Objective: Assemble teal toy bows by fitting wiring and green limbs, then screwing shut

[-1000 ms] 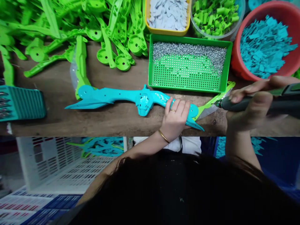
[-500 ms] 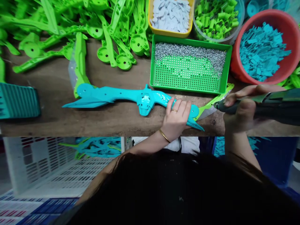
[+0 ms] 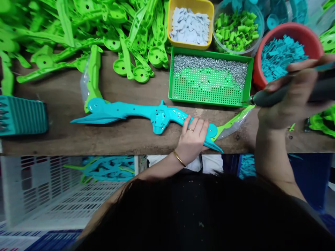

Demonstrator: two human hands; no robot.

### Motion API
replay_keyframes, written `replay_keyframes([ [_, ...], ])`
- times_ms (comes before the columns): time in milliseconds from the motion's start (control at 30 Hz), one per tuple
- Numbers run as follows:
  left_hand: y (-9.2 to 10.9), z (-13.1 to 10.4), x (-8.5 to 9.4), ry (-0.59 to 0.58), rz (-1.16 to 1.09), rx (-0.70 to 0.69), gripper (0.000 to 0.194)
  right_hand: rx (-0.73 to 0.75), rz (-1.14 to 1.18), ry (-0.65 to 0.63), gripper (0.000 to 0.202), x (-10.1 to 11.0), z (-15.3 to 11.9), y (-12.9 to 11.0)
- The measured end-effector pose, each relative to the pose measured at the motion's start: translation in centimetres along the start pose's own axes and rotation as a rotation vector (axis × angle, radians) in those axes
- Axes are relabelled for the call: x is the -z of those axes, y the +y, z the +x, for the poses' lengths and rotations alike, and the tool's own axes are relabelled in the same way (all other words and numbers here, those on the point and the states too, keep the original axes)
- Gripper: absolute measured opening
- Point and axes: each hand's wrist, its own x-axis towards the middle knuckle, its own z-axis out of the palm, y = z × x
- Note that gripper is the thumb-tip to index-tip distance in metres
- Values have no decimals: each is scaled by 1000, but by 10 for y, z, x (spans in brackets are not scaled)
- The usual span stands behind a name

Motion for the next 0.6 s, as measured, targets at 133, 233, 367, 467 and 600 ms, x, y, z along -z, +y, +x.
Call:
replay_keyframes([
  [133, 0, -1, 0, 16, 6, 4, 87, -51, -94, 27, 31, -1, -12, 25],
  [233, 1, 0, 0, 4, 6, 18, 87, -82, -124, 19, 36, -1, -17, 29],
  [367, 0, -1, 0, -8, 4, 24, 85, -129, -169, 38, 42, -3, -16, 23],
  [467, 0, -1, -1, 12, 12, 17, 86, -151, -181, 21, 45, -5, -15, 20],
  [600, 0, -2, -2, 43, 11, 16, 89, -135, -124, 6, 40, 0, -17, 22],
])
